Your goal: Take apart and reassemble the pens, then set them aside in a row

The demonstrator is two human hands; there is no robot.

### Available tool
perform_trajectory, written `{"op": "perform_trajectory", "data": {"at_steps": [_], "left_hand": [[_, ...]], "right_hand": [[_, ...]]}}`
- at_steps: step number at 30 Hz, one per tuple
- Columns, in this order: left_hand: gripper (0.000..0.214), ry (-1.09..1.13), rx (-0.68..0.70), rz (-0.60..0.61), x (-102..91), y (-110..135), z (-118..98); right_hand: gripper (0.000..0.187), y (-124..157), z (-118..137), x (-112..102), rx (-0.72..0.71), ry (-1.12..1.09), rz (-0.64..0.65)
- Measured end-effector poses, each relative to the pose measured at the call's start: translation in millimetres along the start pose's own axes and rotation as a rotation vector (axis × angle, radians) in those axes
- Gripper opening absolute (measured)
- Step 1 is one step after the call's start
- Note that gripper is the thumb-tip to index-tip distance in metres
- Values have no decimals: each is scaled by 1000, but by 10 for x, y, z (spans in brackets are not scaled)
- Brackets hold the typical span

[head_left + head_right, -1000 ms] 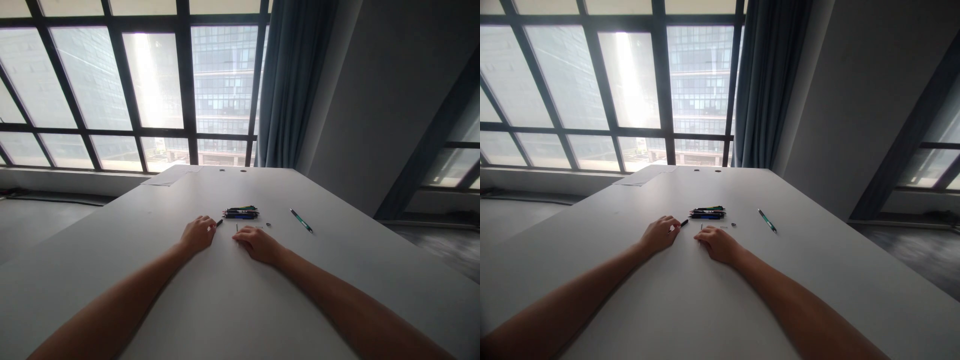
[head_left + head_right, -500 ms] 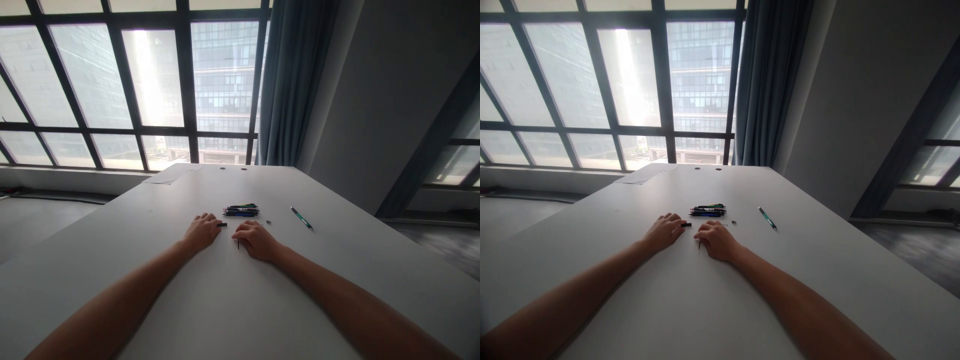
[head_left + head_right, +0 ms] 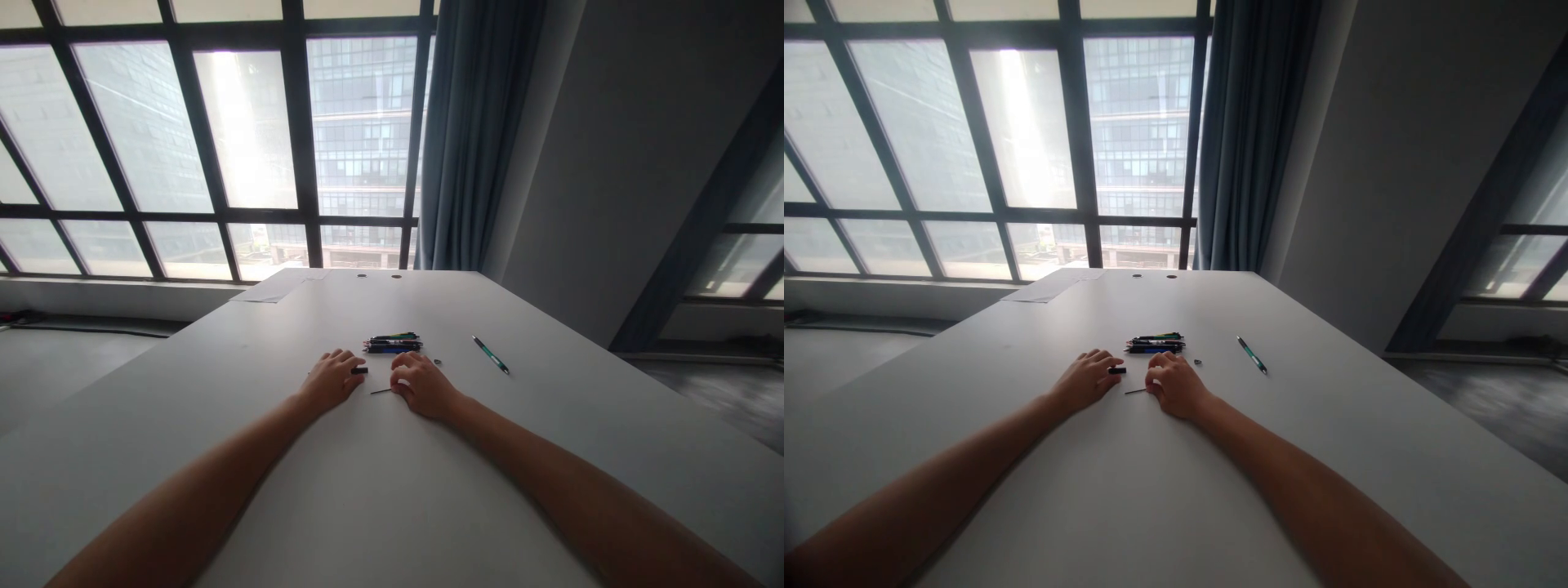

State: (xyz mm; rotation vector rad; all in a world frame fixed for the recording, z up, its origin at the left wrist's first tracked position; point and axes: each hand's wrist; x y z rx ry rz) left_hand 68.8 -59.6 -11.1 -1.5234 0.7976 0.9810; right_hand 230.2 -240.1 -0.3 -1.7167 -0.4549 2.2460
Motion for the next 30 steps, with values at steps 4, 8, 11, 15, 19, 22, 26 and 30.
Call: {"op": "perform_trajectory", "data": {"at_steps": [4, 8, 11, 15, 19, 22, 26, 30], "left_hand": [[29, 52, -23, 4, 31, -6, 11], [24, 164, -63, -35, 105, -29, 60], [19, 207, -118, -38, 141, -52, 90], [13, 209, -137, -45, 140, -65, 88], [14, 199, -155, -74, 92, -37, 39], [19, 202, -168, -61, 45, -7, -7], [27, 198, -134, -49, 20, 10, -34], [30, 183, -95, -64, 37, 10, -28]], "right_hand": [[12, -3, 2, 0, -13, -3, 10], [12, 5, -5, 17, -12, -5, 5], [11, 20, 6, 25, 43, -6, -46], [11, 39, -2, 48, 141, -2, -143], [13, 39, -68, 96, 150, 6, -242], [17, 36, -115, 120, 144, -25, -268], [22, 41, -125, 113, 107, -52, -290], [18, 45, -92, 82, 25, -37, -376]]}}
Point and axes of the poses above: each hand's wrist, its own y-axis away from the middle knuckle, its own x-axis out of the palm, z = x × y, and after that the axes turned 6 degrees about -y, right-handed
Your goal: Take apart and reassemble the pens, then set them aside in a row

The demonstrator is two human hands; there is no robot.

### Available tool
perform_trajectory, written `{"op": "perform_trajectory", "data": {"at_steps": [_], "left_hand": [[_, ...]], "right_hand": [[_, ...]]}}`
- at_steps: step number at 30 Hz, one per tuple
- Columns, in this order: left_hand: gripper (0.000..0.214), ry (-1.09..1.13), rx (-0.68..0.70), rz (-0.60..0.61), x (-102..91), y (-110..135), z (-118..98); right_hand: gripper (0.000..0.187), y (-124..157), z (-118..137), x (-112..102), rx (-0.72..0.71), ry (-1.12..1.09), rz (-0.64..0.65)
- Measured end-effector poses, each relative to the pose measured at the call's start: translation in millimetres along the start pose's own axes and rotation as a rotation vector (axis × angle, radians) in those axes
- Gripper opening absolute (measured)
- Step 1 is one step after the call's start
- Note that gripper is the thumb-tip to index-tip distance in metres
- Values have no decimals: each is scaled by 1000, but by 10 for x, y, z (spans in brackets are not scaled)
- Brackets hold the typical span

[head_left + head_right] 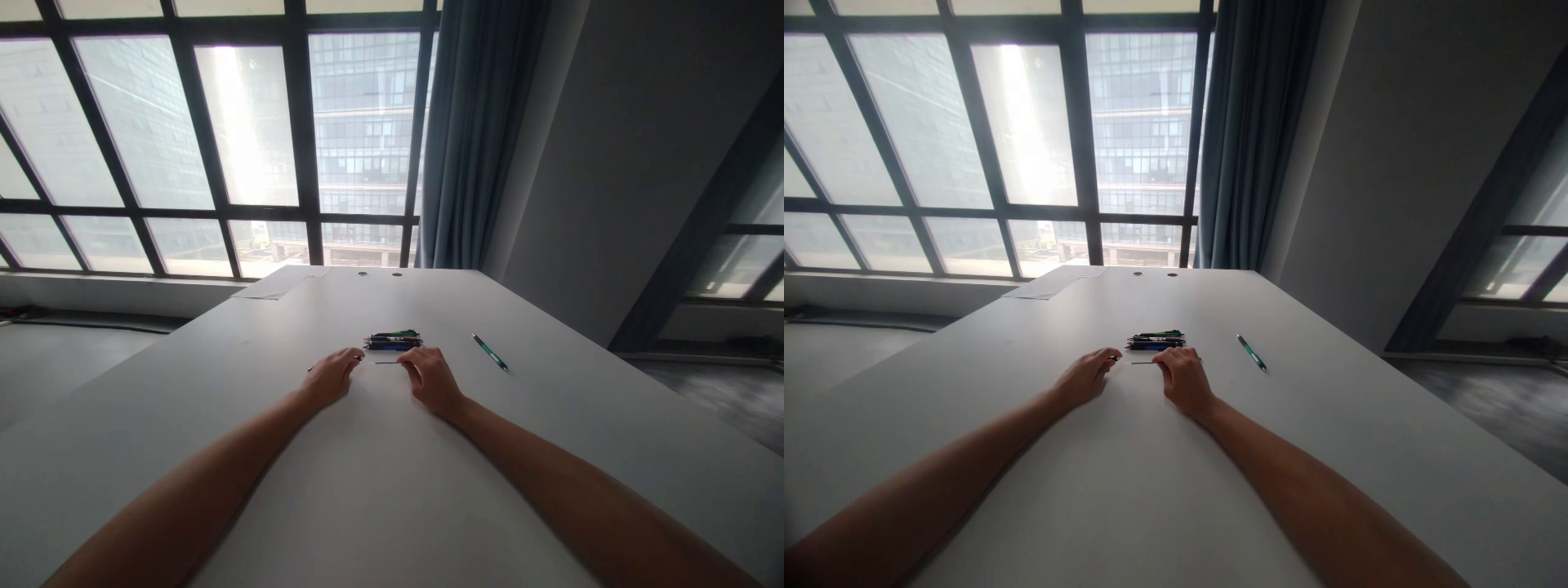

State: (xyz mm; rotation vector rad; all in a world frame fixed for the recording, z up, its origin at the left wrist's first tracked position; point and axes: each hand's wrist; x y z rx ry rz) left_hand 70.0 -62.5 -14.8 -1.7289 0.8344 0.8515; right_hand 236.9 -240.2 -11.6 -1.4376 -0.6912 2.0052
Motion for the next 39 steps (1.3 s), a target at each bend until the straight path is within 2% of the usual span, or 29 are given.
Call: {"op": "perform_trajectory", "data": {"at_steps": [5, 21, 28, 35, 39], "left_hand": [[32, -50, 8, -5, -4, 7, -13], [28, -25, 107, -60, 13, 4, 3], [25, -37, 150, -60, 28, -4, -23], [24, -138, 232, -28, -4, 10, -136], [23, -149, 276, -29, 13, 7, -214]], "right_hand": [[17, -9, 37, -22, -70, 28, -76], [17, -9, 55, -30, -108, 70, -20], [19, -9, 66, -29, -201, 88, -1], [20, -22, 122, -3, -308, 61, -1], [19, -27, 107, 11, -288, 50, -36]]}}
Point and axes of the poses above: each hand's wrist, its own y-axis away from the middle knuckle, its own x-axis out of the palm, z = x × y, and after that the axes turned 6 degrees about -y, right-handed
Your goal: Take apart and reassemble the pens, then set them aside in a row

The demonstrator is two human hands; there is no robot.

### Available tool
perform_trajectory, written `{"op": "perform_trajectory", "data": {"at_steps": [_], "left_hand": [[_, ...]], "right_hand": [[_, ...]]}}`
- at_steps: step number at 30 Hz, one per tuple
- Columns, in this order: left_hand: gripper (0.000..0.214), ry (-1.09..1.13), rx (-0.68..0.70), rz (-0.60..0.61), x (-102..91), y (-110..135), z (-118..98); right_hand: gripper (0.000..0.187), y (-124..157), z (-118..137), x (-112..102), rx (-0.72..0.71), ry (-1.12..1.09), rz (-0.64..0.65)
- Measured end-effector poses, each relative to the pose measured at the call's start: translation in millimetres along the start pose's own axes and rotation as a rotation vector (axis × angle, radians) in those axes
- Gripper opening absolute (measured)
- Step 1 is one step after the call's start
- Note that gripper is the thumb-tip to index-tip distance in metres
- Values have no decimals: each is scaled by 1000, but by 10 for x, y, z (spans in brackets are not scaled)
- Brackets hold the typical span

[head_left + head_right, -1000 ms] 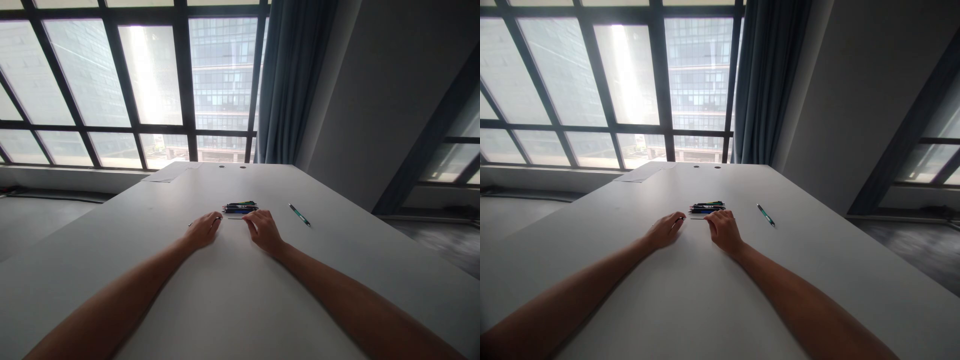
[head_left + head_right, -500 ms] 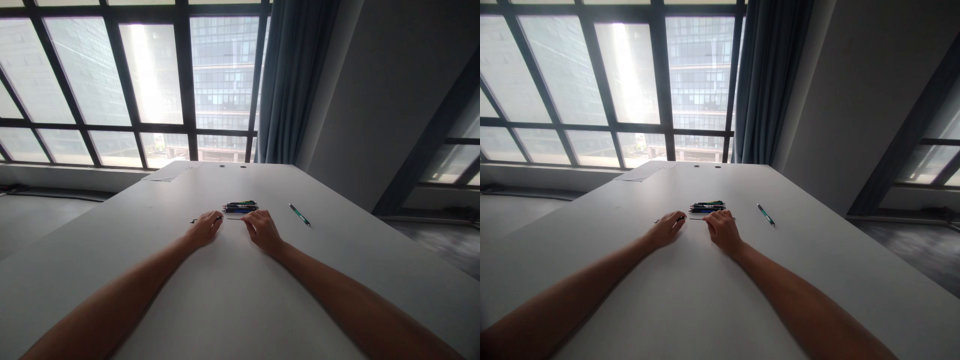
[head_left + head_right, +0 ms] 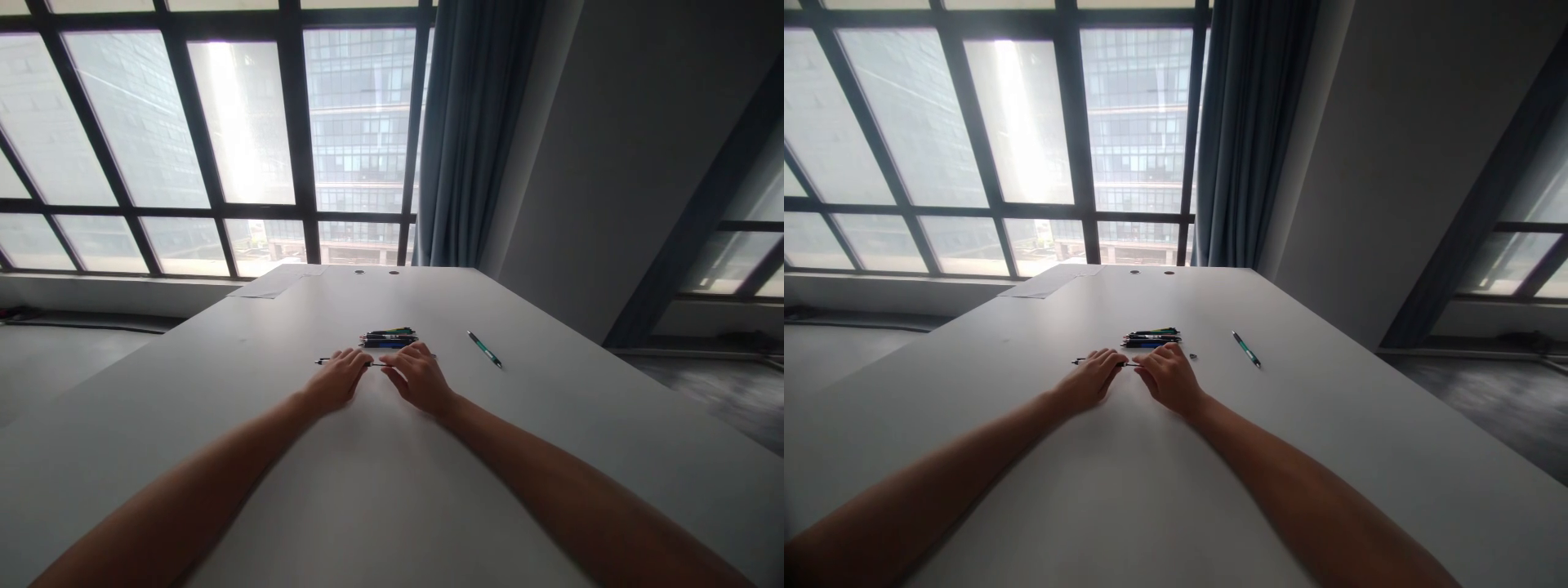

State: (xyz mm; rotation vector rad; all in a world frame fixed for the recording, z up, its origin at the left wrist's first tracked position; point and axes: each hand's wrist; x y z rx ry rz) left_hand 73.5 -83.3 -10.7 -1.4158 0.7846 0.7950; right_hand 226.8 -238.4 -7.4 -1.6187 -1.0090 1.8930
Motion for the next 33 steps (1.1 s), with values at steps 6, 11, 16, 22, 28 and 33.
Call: {"op": "perform_trajectory", "data": {"at_steps": [6, 11, 16, 22, 28, 33], "left_hand": [[27, -11, 13, -51, 22, -8, -11], [28, -8, 9, -46, -31, -4, -41], [25, 3, -22, -105, -74, 0, -58], [25, 32, -65, -172, -50, 21, -32], [20, 102, -119, -220, -46, 22, -37], [20, 246, -227, -353, -1, 17, -5]], "right_hand": [[19, 13, -29, -14, 94, 2, -46], [18, 15, 22, 9, 83, -13, 16], [24, 13, -15, 6, 125, -34, 19], [21, 62, -397, -178, 378, 105, -125], [14, 203, -657, -249, 491, 210, -16], [9, 218, -585, -187, 469, 250, 157]]}}
Point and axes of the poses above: each hand's wrist, its own y-axis away from the middle knuckle, its own x-axis out of the palm, z = x × y, and after that the axes turned 6 degrees about -y, right-handed
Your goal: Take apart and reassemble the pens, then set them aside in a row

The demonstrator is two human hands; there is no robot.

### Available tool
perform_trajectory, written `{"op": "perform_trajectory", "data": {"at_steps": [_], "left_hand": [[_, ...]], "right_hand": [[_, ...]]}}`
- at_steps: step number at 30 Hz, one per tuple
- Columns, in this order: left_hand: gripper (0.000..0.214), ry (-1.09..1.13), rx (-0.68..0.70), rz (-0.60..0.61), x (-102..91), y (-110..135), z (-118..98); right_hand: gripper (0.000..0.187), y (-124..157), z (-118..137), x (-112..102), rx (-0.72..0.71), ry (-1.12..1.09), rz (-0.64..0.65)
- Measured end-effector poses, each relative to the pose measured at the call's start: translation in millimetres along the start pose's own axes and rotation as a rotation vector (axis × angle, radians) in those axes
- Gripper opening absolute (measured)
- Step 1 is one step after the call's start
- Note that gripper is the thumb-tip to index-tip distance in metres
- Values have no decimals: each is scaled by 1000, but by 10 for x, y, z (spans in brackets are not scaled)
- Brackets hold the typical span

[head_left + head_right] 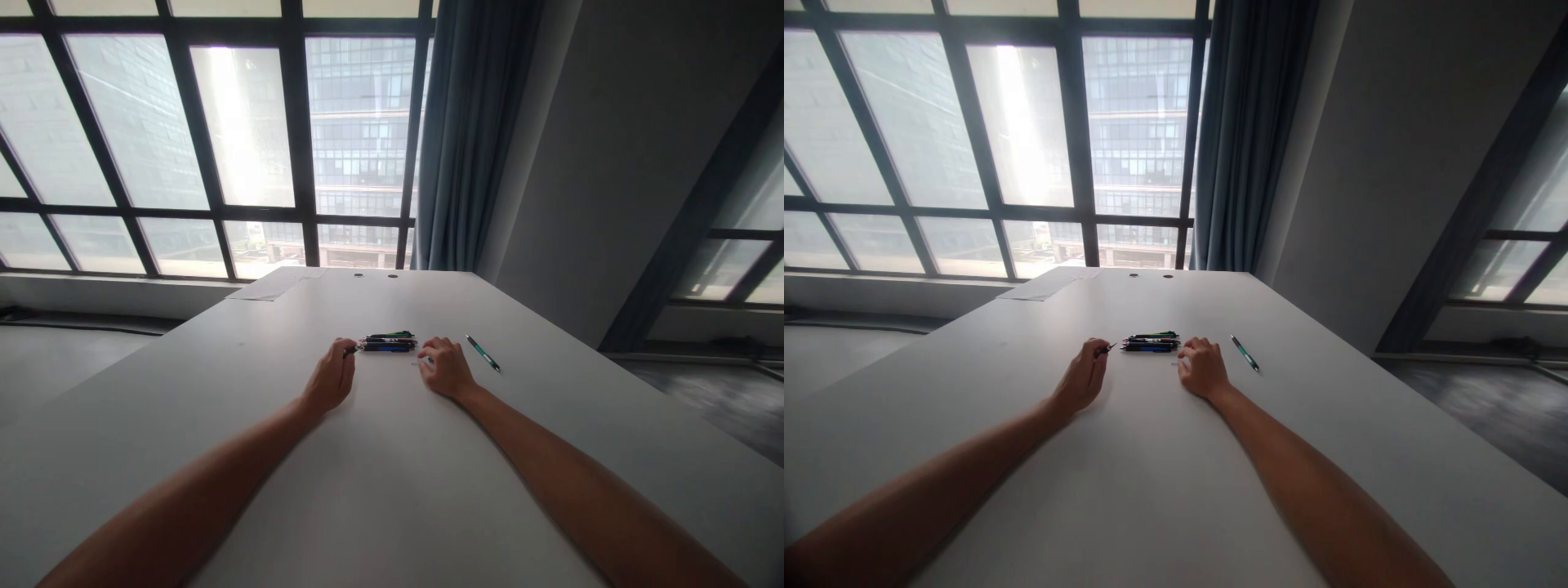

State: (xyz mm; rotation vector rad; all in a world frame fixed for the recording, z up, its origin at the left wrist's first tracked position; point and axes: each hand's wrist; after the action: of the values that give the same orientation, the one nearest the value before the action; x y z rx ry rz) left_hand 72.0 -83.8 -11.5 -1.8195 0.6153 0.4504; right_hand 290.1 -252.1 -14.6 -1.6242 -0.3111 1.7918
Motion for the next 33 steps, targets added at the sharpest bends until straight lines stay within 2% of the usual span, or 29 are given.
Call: {"op": "perform_trajectory", "data": {"at_steps": [8, 14, 20, 24, 29, 33], "left_hand": [[21, 127, -132, -62, 62, -9, 47], [16, 391, -308, -188, 116, -81, 105], [17, 398, -385, -138, 130, -81, 148], [21, 255, -337, -80, 106, -43, 140], [27, 10, -54, 56, 64, 3, 72], [26, -99, 33, 174, 46, 15, 11]], "right_hand": [[9, -18, 29, -7, -41, 31, 86], [11, -12, 52, 6, -72, 41, 88], [11, 0, 61, 21, -107, 8, 39], [11, 8, 150, 14, -129, -23, 4], [13, 39, 391, 4, -208, -130, -38], [15, 66, 538, -20, -273, -172, -51]]}}
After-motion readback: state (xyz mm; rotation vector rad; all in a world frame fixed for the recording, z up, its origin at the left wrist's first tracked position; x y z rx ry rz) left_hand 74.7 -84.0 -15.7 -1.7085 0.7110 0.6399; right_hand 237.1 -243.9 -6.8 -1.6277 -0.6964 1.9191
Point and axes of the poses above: each hand's wrist, its own y-axis away from the middle knuckle, its own x-axis out of the palm, z = x × y, and after that the axes turned 6 degrees about -y, right-handed
